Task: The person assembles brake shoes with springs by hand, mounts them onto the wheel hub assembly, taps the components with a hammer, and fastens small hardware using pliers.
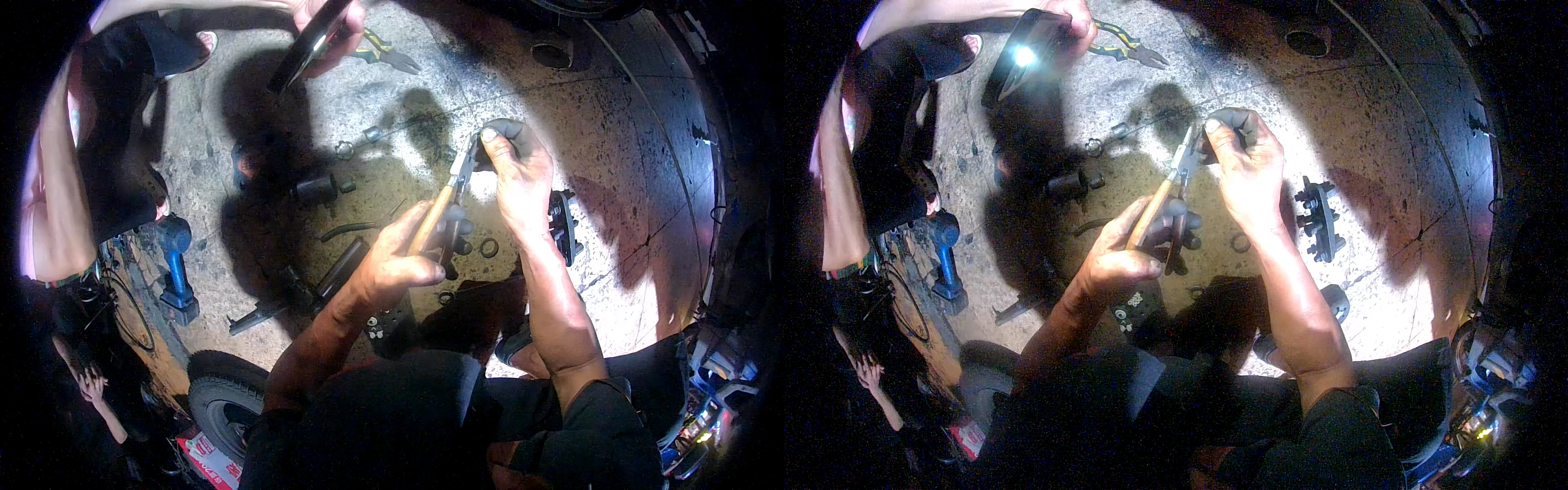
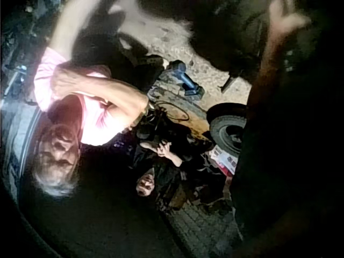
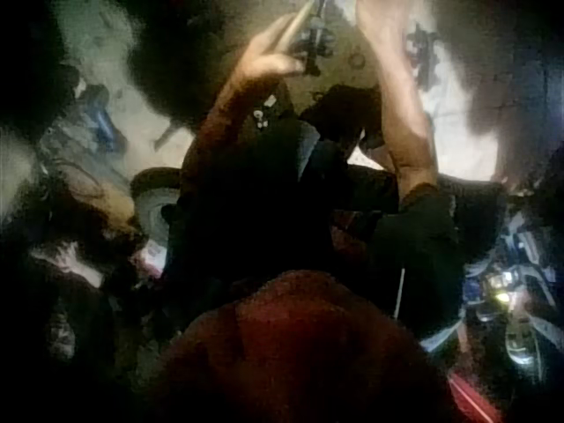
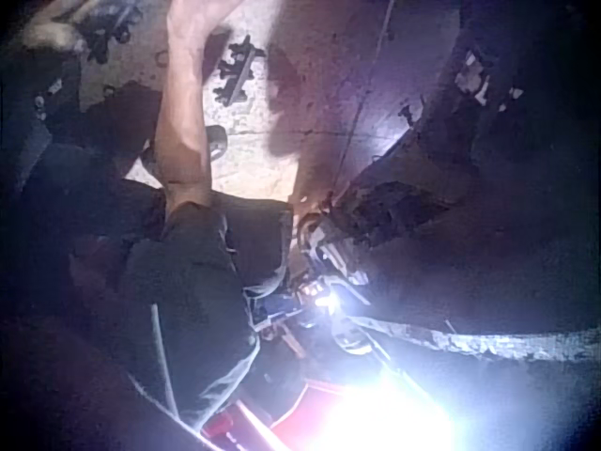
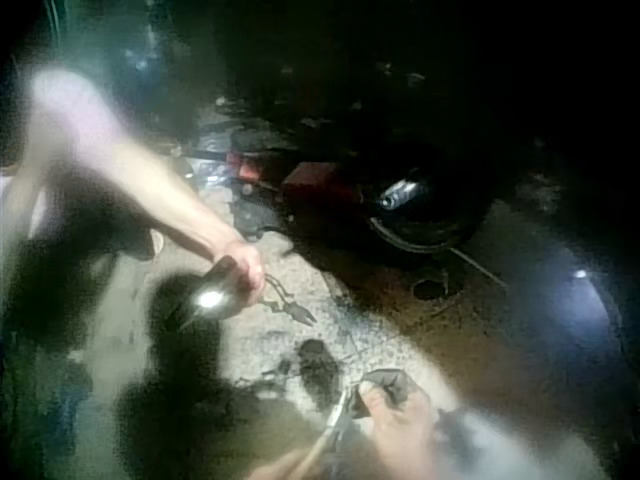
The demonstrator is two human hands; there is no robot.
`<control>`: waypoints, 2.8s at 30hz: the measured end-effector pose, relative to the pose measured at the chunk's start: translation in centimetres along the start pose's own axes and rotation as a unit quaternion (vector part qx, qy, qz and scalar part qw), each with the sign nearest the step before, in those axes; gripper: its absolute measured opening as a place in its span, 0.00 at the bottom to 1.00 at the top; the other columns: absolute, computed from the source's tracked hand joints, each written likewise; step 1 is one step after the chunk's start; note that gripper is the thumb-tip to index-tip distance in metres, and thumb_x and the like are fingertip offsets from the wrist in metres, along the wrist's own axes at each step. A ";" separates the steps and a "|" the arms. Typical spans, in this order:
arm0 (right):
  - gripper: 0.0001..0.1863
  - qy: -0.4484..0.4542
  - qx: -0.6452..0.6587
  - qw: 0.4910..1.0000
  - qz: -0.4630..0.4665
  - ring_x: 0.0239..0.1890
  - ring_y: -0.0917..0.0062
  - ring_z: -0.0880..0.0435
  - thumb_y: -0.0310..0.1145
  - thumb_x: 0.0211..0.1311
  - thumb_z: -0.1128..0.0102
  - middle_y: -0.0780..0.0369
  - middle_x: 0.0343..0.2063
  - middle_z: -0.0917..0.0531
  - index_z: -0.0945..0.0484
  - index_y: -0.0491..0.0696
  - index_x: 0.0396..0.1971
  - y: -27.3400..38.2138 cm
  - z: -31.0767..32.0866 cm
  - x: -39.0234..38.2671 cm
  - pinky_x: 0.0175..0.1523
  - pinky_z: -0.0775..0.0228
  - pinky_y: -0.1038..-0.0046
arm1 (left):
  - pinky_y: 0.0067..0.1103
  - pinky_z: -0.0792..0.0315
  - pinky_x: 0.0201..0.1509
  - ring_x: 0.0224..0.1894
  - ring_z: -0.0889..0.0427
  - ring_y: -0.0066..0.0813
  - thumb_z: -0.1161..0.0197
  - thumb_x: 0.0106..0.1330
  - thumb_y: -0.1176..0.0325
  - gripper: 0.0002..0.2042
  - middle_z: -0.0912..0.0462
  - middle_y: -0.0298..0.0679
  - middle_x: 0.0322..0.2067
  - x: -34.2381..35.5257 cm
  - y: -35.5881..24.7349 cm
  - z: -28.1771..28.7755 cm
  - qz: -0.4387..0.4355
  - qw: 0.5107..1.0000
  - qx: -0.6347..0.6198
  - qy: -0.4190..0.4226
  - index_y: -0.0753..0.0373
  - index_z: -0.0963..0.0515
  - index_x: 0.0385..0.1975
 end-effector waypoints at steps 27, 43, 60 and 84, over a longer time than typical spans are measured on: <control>0.02 0.050 0.009 0.998 0.030 0.29 0.87 0.27 0.24 0.63 0.46 0.68 0.28 0.24 0.26 0.43 0.35 -0.4 0.0 0.0 0.36 0.31 0.83 | 0.40 0.32 0.55 0.54 0.28 0.52 0.36 0.38 0.66 0.42 0.30 0.57 0.53 -0.5 -0.5 -0.6 0.037 0.985 -0.167 -0.030 0.70 0.42 0.61; 0.02 0.038 0.008 0.999 0.026 0.29 0.87 0.26 0.25 0.63 0.46 0.67 0.27 0.23 0.25 0.43 0.35 -0.8 0.0 -0.1 0.35 0.30 0.83 | 0.51 0.35 0.56 0.57 0.34 0.63 0.37 0.46 0.63 0.40 0.34 0.63 0.55 -0.5 -0.1 -0.6 0.011 0.965 -0.262 -0.004 0.75 0.44 0.60; 0.03 0.024 0.080 0.995 -0.062 0.28 0.84 0.24 0.26 0.63 0.44 0.65 0.27 0.22 0.25 0.43 0.35 -1.4 0.0 -0.1 0.36 0.27 0.80 | 0.41 0.30 0.57 0.56 0.29 0.51 0.48 0.56 0.66 0.31 0.33 0.58 0.54 -1.6 -0.4 -1.4 0.023 0.943 -0.332 0.020 0.74 0.43 0.60; 0.05 0.064 -0.079 0.995 0.019 0.30 0.86 0.25 0.27 0.62 0.45 0.67 0.29 0.23 0.26 0.42 0.36 0.1 0.0 -0.2 0.37 0.31 0.82 | 0.34 0.34 0.59 0.57 0.30 0.41 0.42 0.42 0.63 0.39 0.29 0.48 0.53 -0.6 -0.7 -0.1 0.060 0.997 0.010 -0.054 0.71 0.41 0.60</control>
Point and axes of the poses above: each hand's wrist, its own x-axis towards the middle knuckle, its own z-axis out of the back of the hand, y = z × x, the point moved 8 cm from there along x, towards the middle knuckle
